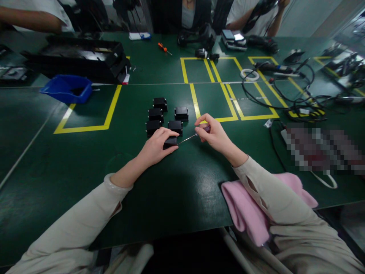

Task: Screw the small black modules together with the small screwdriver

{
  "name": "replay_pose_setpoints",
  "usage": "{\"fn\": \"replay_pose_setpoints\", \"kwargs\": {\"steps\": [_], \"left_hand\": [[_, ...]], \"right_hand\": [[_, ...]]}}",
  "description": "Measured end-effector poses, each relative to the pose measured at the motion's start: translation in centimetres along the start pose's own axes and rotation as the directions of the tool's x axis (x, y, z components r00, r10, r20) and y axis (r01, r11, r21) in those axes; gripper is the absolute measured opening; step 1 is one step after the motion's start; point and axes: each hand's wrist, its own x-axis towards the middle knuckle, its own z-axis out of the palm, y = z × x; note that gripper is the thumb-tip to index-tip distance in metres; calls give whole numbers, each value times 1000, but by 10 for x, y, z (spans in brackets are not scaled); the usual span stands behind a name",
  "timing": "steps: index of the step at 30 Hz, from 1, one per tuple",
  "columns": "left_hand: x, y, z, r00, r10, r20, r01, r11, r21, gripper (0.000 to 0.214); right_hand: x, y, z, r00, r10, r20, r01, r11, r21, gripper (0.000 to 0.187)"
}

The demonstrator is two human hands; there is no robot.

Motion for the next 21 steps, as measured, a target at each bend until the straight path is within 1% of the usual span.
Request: {"fn": "replay_pose_setpoints", "kwargs": {"steps": [3, 8, 14, 21], "left_hand": [[0, -1, 0, 1000, 12, -5, -12, 1000, -1, 36], [-1, -1, 0, 1000, 15, -9, -14, 1000, 11, 36], [-1, -1, 0, 1000, 10, -8, -10, 1000, 5, 36], [0, -2, 1, 1000, 4, -5, -4, 1000, 14, 37]], "right_hand": [[0, -1, 0, 1000, 1, -1, -1, 1000, -6, 21], [-1, -2, 1, 999, 31, 30, -31, 999, -14, 22], [-1, 1, 1, 1000, 4, -19, -4, 1000, -5, 28], [-2, 0, 2, 998, 2, -67, -9, 995, -102, 26]]}}
